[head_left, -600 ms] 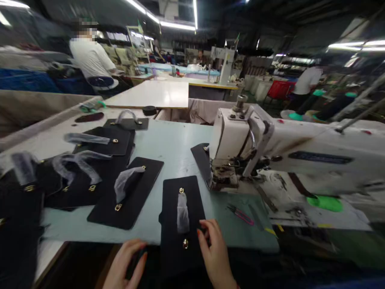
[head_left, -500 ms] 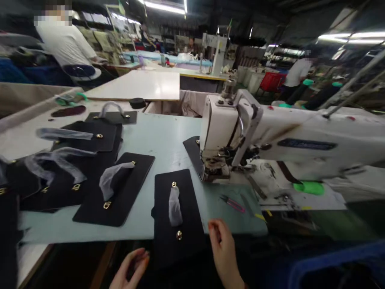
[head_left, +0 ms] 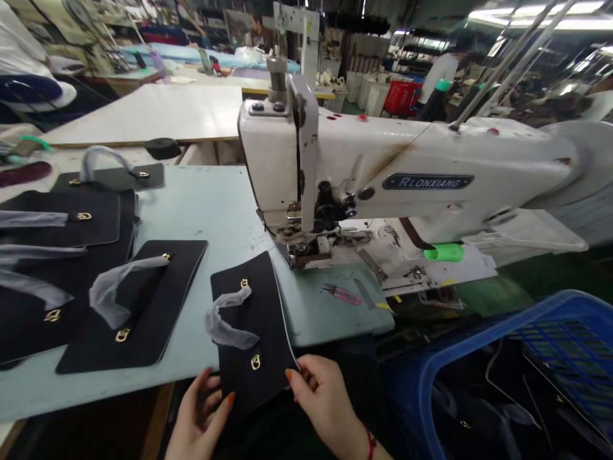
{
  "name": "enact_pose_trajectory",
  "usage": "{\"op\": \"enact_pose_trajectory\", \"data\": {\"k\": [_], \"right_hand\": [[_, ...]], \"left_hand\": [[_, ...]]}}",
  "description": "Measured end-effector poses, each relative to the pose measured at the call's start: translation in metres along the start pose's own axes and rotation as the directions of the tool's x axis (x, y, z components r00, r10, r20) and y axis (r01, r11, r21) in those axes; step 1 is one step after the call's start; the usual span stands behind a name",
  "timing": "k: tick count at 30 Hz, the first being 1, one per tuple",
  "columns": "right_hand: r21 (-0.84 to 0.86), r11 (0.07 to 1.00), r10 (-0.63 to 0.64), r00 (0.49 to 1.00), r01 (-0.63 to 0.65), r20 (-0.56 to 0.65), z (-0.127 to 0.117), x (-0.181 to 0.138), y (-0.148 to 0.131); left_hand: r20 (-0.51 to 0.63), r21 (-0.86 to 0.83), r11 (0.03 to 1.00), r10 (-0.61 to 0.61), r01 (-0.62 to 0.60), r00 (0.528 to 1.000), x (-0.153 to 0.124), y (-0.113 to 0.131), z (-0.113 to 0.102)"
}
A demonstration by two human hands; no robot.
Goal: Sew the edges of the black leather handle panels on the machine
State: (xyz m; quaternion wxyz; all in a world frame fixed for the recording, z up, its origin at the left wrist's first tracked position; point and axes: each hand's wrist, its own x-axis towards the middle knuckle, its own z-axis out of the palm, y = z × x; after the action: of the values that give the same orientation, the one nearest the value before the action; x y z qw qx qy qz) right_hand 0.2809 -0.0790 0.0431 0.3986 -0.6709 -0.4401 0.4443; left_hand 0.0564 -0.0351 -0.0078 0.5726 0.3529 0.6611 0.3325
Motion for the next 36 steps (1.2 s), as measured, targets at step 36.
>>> {"op": "enact_pose_trajectory", "data": {"k": [36], "right_hand": [[0.405, 0.914, 0.008, 1.000, -0.014, 0.015, -0.018, 0.123, -0.064]], "left_hand": [[0.468, -0.202, 0.977, 0.033, 0.071, 0.883, 0.090, 0.201, 0.114]]}}
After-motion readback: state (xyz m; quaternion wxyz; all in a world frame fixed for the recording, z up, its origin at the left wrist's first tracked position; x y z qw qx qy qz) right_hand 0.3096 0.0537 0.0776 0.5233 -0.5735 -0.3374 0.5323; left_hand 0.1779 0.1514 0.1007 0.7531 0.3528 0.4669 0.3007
